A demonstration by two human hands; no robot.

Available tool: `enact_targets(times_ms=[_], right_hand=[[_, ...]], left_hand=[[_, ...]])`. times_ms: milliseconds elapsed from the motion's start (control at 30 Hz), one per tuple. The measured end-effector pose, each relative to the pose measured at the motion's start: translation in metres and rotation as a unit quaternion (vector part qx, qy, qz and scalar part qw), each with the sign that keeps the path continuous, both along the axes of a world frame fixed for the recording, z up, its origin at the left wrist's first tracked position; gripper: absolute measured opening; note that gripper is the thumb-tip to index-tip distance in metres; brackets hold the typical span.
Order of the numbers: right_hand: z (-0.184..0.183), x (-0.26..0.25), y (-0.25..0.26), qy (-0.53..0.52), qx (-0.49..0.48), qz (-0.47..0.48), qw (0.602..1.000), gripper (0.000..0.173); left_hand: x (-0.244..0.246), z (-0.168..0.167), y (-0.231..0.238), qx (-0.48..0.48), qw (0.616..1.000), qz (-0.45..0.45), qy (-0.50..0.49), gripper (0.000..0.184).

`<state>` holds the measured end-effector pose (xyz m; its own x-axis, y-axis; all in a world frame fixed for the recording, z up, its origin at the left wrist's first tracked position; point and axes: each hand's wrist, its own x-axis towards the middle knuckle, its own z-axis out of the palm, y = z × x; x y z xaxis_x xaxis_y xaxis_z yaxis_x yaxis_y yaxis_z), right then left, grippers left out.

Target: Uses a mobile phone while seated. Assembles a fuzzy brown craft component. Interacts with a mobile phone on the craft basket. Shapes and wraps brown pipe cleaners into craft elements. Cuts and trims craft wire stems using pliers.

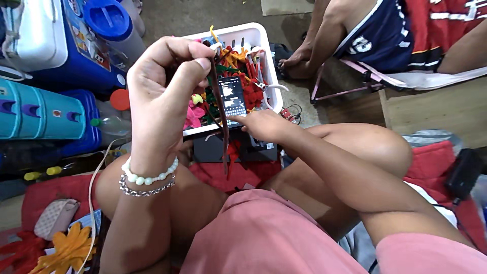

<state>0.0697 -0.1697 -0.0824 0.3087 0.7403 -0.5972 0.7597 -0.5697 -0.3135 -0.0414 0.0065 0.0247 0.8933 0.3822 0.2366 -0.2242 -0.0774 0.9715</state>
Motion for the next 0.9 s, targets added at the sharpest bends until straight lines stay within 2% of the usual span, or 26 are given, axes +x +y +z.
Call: enact_targets(times_ms=[167,300,467,900], right_hand=[[0.004,0.01,-0.012,-0.012,-0.033,-0.022,0.999,0.052],[0.008,0.014,-0.019,-0.005,-0.093,-0.032,0.995,0.055],[0.013,0.013,-0.017,0.003,-0.12,-0.034,0.992,0.056],[0.005,0.014,-0.015,-0.016,-0.061,-0.036,0.997,0.055]], left_hand=[[-0.001,0.002,0.0,-0.001,1.0,0.003,0.001,0.015],[0.0,0.001,0.0,-0.005,1.0,-0.001,-0.003,0.015],[0.001,0.0,-0.001,0.0,1.0,0.004,0.004,0.015],[0.001,-0.001,-0.001,-0.002,1.0,-0.001,0.003,0.015]])
